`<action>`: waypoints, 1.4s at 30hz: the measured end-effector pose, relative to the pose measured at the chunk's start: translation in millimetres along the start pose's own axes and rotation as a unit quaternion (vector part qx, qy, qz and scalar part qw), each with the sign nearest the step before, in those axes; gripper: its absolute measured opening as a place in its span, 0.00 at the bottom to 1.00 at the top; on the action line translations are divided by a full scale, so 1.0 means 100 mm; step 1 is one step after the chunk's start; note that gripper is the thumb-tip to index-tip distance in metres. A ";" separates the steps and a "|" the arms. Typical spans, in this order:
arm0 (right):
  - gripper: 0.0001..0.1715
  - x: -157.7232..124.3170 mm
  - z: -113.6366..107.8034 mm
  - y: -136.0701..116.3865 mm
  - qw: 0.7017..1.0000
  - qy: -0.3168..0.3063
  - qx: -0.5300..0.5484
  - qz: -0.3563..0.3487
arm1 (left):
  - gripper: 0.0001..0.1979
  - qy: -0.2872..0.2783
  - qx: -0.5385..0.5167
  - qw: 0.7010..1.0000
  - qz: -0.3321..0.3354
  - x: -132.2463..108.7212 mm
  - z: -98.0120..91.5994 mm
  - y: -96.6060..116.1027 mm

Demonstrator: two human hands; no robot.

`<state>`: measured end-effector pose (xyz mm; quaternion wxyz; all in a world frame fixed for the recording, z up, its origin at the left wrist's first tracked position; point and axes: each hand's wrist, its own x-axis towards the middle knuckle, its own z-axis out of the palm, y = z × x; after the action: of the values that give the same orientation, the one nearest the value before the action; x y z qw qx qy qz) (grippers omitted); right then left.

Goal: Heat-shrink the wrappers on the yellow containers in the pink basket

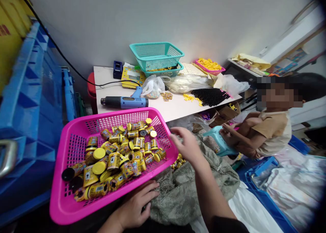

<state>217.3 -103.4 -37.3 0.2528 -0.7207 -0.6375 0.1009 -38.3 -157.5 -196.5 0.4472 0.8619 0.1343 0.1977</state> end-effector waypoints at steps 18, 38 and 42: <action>0.29 -0.28 -0.12 -0.30 0.840 -0.158 0.516 0.058 | 0.30 0.020 0.043 0.999 0.011 0.01 -0.02 0.01; 0.20 -0.09 0.11 -0.16 0.983 -0.146 -0.106 -0.044 | 0.24 -0.069 0.199 0.975 0.068 0.28 -1.03 0.98; 0.18 0.36 0.44 -0.48 0.932 -0.301 -0.173 -0.103 | 0.22 -0.003 0.311 0.948 -0.068 0.34 -1.52 0.85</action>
<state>161.1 -54.9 -45.3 -0.0703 -0.6193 -0.7621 0.1749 -73.0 -82.6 -39.4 0.1702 0.9477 0.2454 0.1126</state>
